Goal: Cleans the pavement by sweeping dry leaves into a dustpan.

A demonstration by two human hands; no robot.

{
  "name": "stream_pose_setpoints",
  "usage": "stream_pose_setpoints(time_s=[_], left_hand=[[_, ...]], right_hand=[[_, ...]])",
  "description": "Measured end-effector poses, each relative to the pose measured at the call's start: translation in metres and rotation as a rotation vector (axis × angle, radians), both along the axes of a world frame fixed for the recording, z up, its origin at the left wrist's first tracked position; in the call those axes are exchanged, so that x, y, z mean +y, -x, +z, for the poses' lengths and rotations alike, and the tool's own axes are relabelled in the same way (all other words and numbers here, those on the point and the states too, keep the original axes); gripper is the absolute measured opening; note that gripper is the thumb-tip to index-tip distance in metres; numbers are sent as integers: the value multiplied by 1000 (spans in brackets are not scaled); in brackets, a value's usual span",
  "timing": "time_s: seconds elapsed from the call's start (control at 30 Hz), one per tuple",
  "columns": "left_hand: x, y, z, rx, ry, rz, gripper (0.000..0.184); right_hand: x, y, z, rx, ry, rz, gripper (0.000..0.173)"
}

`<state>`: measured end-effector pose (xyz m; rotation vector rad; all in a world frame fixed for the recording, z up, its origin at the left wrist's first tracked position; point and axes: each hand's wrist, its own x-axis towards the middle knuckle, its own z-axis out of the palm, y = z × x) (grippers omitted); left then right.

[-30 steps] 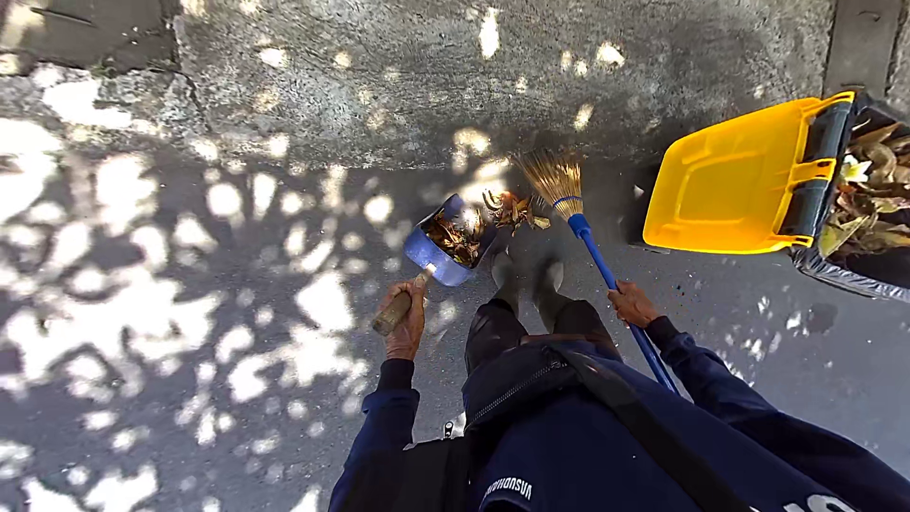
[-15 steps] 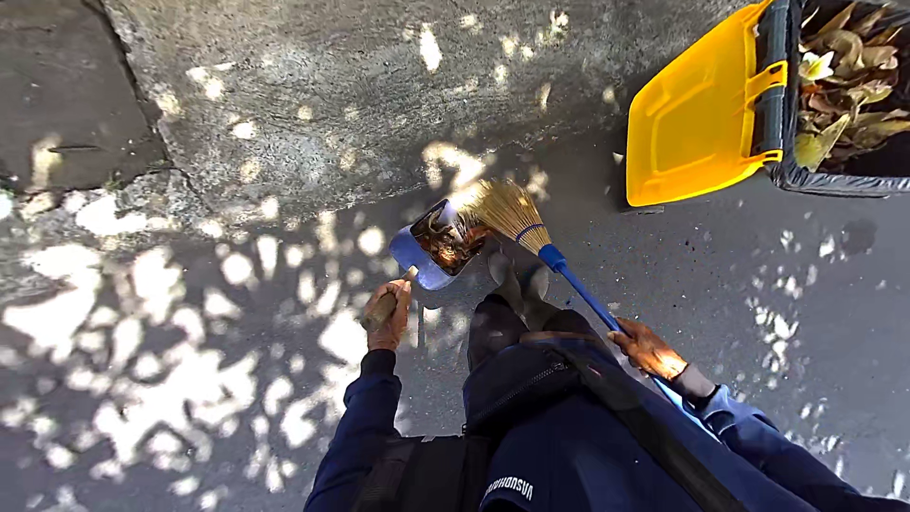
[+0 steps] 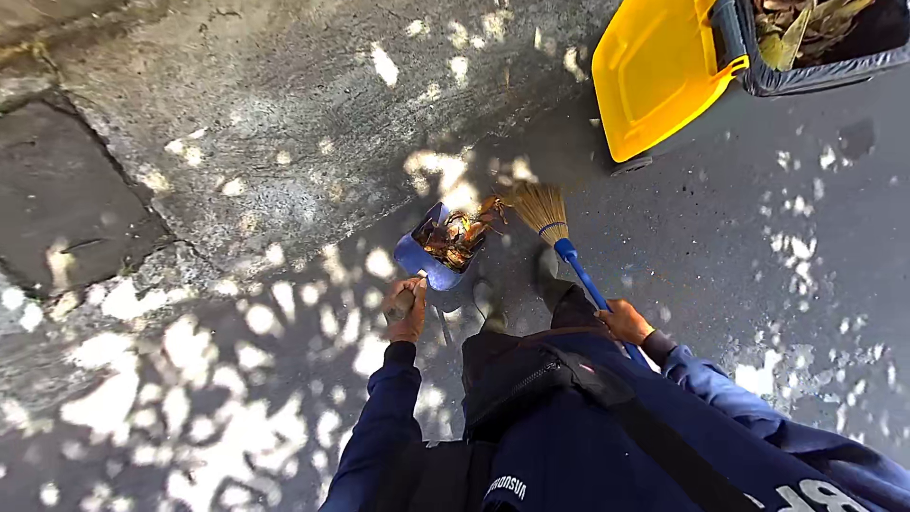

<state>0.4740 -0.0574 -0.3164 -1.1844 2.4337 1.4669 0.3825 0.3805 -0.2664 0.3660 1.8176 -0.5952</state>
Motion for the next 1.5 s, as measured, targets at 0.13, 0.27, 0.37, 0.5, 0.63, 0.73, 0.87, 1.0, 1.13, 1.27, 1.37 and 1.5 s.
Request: stream_pose_setpoints(time_s=[0.13, 0.27, 0.37, 0.5, 0.63, 0.73, 0.87, 1.0, 1.13, 1.27, 1.37, 1.5], left_hand=[[-12, -19, -8, 60, -3, -61, 26], [-29, -34, -15, 97, -25, -95, 25], [-39, -50, -24, 95, -35, -62, 25], [-43, -71, -17, 88, -112, 156, 30], [-42, -74, -3, 140, -135, 313, 26], [-40, -72, 2, 174, -123, 373, 23], [-38, -68, 5, 154, -124, 409, 23], [-46, -66, -8, 124, -137, 335, 25], [-52, -78, -8, 130, -182, 398, 25], [-54, -109, 3, 176, -208, 497, 22], [-52, -119, 14, 193, -246, 587, 18], [-59, -131, 20, 172, -230, 657, 17]], right_hand=[[-39, -69, 1, -34, 146, 51, 29], [-37, -107, 30, 34, 245, 31, 27], [-31, -119, 49, 36, 196, -29, 29], [-34, -86, 61, 56, 131, -105, 29], [-59, -25, 53, 124, 102, -118, 28], [-82, 5, 19, 149, 54, -36, 30], [-108, -21, -25, 57, -30, 198, 30], [-90, -96, -14, -15, 99, 364, 32], [-47, -127, 29, 86, 223, 317, 37], [-38, -109, 56, 46, 165, 135, 35], [-50, -64, 62, 40, 146, 24, 29], [-86, 0, 50, 117, 116, 4, 29]])
